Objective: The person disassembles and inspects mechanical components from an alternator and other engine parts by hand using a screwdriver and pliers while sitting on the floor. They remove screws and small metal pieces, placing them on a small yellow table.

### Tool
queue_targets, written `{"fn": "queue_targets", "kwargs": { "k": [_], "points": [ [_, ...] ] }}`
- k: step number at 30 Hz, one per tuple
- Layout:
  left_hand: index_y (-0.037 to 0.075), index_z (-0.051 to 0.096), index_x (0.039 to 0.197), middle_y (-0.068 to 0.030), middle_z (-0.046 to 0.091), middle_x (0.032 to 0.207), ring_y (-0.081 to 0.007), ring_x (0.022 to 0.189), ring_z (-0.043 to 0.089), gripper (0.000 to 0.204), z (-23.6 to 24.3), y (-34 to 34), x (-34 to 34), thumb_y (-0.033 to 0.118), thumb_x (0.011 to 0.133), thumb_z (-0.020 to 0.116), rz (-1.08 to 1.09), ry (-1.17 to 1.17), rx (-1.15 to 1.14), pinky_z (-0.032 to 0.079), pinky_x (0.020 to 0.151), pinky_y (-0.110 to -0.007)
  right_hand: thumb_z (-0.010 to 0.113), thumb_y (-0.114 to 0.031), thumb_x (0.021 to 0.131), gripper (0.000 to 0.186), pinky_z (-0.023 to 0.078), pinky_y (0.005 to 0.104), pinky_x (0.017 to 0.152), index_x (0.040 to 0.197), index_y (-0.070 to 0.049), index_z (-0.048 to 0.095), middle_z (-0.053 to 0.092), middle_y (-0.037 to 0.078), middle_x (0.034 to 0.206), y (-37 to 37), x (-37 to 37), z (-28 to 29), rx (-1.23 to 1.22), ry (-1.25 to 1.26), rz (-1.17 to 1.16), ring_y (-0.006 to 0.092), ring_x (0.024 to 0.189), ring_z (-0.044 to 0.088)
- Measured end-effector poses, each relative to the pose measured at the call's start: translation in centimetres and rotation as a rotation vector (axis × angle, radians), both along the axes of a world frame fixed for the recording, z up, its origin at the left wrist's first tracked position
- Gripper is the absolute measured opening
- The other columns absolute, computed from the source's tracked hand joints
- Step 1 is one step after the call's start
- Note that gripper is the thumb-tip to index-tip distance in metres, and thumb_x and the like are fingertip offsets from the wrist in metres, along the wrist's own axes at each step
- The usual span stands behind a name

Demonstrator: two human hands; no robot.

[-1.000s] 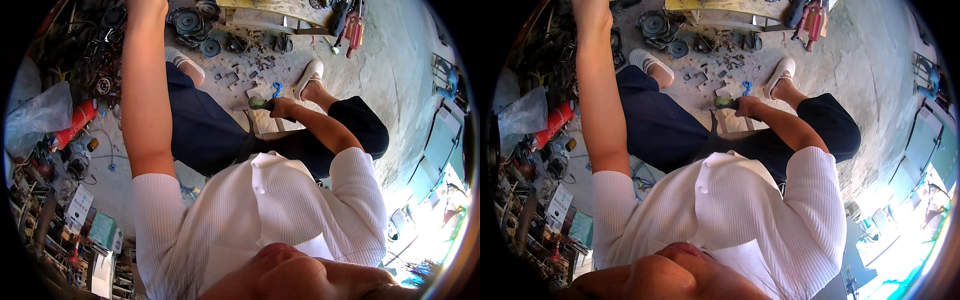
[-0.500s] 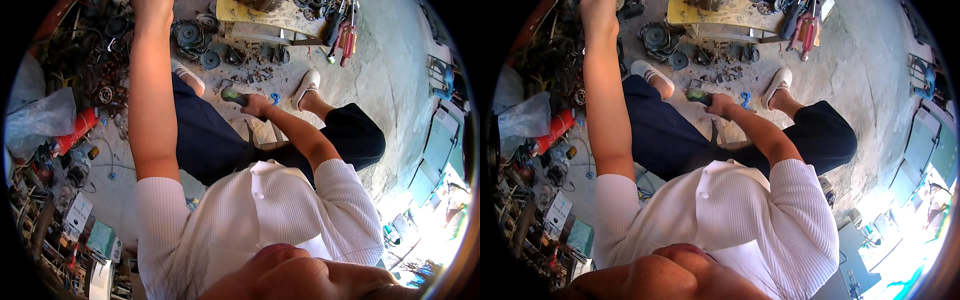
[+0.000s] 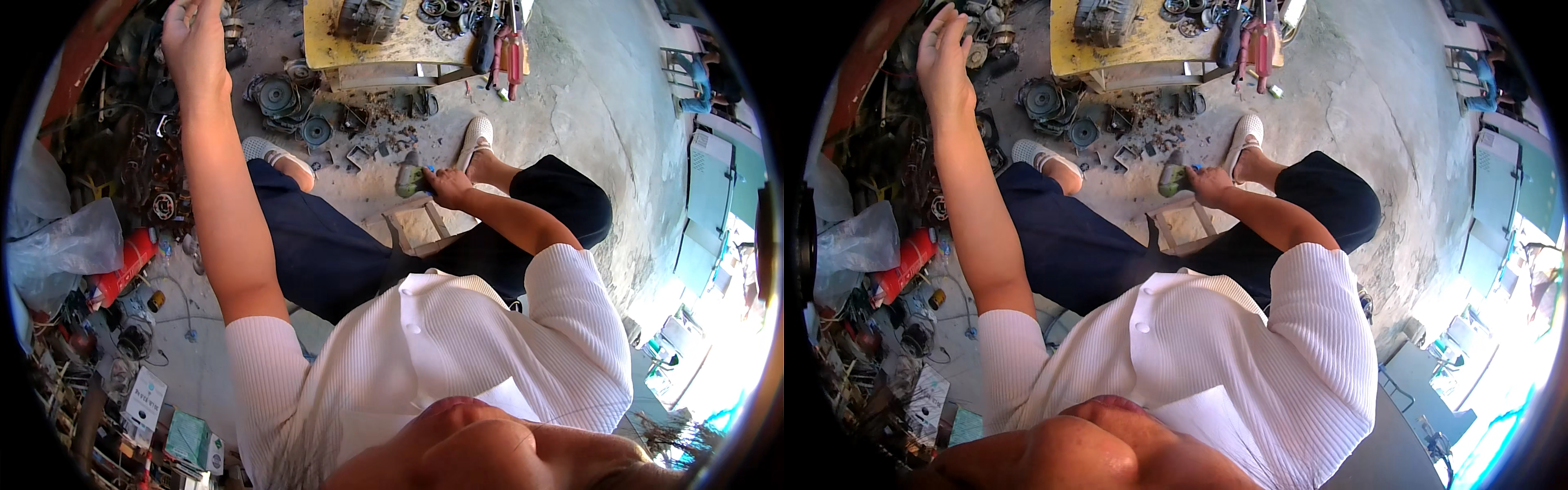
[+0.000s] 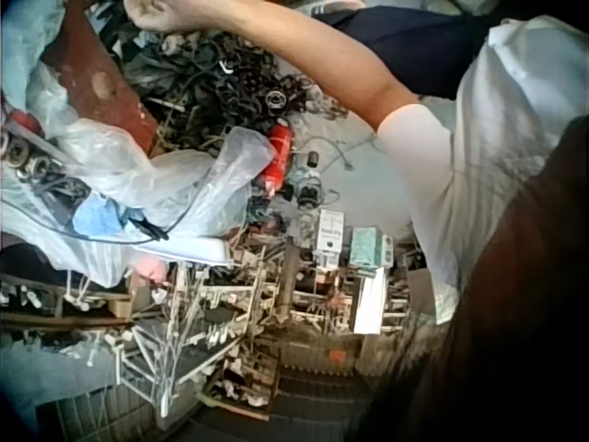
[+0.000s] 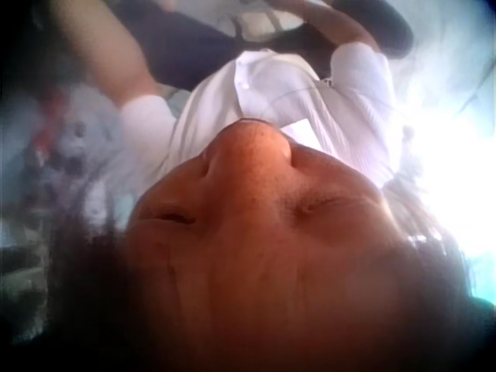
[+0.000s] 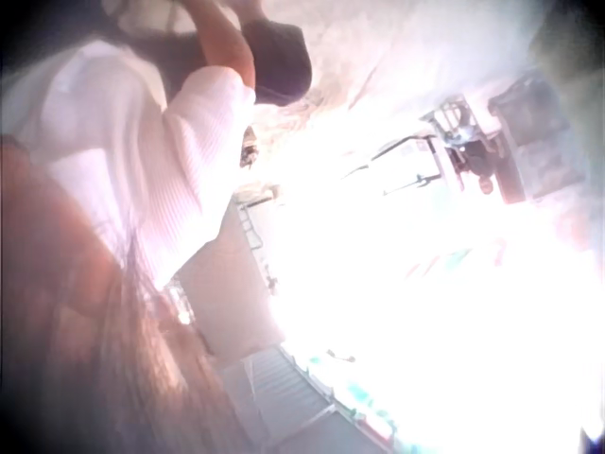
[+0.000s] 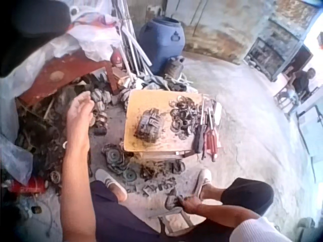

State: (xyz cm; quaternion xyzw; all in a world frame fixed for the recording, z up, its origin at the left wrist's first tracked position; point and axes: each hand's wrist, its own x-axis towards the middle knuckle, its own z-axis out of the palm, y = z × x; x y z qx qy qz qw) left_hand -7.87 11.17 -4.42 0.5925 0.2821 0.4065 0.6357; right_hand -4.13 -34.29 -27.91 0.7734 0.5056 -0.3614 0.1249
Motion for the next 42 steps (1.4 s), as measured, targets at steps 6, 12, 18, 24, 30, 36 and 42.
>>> {"fn": "queue_targets", "kwargs": {
  "k": [6, 12, 18, 24, 30, 36, 42],
  "points": [
    [0.002, 0.055, 0.128, -0.0130, 0.053, 0.131, -0.0226, 0.126, 0.048, 0.040, -0.5, 0.1, 0.3, 0.015, 0.091, 0.064, -0.027, 0.050, 0.043, 0.038, 0.107, -0.040, 0.047, -0.017, 0.093, 0.057, 0.045, 0.0390, 0.079, 0.146, -0.003, 0.033, 0.064, 0.016, 0.111, -1.8, -0.8, -5.5, -0.217, -0.250, 0.157, 0.0281, 0.101, 0.063],
    [0.002, 0.054, 0.129, -0.0140, 0.052, 0.132, -0.0231, 0.127, 0.047, 0.042, 0.5, -1.2, 0.6, 0.017, 0.091, 0.065, -0.006, 0.110, 0.028, 0.037, 0.108, -0.041, 0.040, -0.015, 0.096, 0.055, 0.046, 0.0429, 0.077, 0.148, -0.003, 0.030, 0.061, 0.016, 0.111, -2.4, -5.7, -9.1, -0.244, -0.189, -0.186, 0.0293, 0.100, 0.060],
    [0.004, 0.056, 0.127, -0.0114, 0.052, 0.130, -0.0196, 0.119, 0.050, 0.041, 1.3, -1.6, 0.6, 0.019, 0.090, 0.066, -0.016, 0.181, 0.013, 0.037, 0.102, -0.035, 0.045, -0.018, 0.095, 0.054, 0.047, 0.0470, 0.082, 0.146, -0.005, 0.034, 0.059, 0.016, 0.119, -2.5, -8.1, -10.5, -0.284, -0.121, -0.324, 0.0328, 0.105, 0.059],
    [0.003, 0.056, 0.127, -0.0123, 0.052, 0.129, -0.0206, 0.121, 0.050, 0.040, 1.1, -2.8, 1.4, 0.018, 0.091, 0.064, -0.030, 0.234, 0.037, 0.038, 0.102, -0.034, 0.056, -0.019, 0.087, 0.038, 0.052, 0.0440, 0.088, 0.124, -0.013, 0.061, 0.057, 0.015, 0.128, 1.1, -0.9, -8.9, -0.438, 0.169, -0.435, 0.0293, 0.112, 0.061],
    [0.000, 0.056, 0.126, -0.0122, 0.054, 0.127, -0.0191, 0.118, 0.052, 0.039, 0.2, -3.7, 2.1, 0.014, 0.091, 0.064, -0.066, 0.273, 0.071, 0.039, 0.101, -0.031, 0.060, -0.023, 0.084, 0.059, 0.047, 0.0449, 0.097, 0.140, -0.016, 0.042, 0.056, 0.022, 0.125, 4.5, 5.8, -14.2, 0.037, 0.022, -0.963, 0.0395, 0.115, 0.056],
    [-0.001, 0.055, 0.126, -0.0122, 0.056, 0.124, -0.0185, 0.118, 0.052, 0.040, -0.6, -3.9, 2.3, 0.014, 0.091, 0.064, -0.082, 0.289, 0.081, 0.038, 0.101, -0.031, 0.065, -0.031, 0.081, 0.069, 0.045, 0.0446, 0.100, 0.143, -0.017, 0.039, 0.051, 0.023, 0.134, 8.9, 8.9, -14.7, 0.000, 0.061, -1.074, 0.0384, 0.122, 0.052],
    [-0.002, 0.055, 0.122, -0.0104, 0.059, 0.116, -0.0157, 0.107, 0.058, 0.037, -1.1, -3.7, 3.1, 0.010, 0.089, 0.065, -0.098, 0.208, 0.032, 0.043, 0.094, -0.026, 0.066, -0.029, 0.080, 0.045, 0.047, 0.0421, 0.097, 0.124, -0.020, 0.060, 0.060, 0.017, 0.125, 8.4, 8.9, -17.4, -0.034, 0.042, -1.007, 0.0333, 0.118, 0.057]
  ]
}}
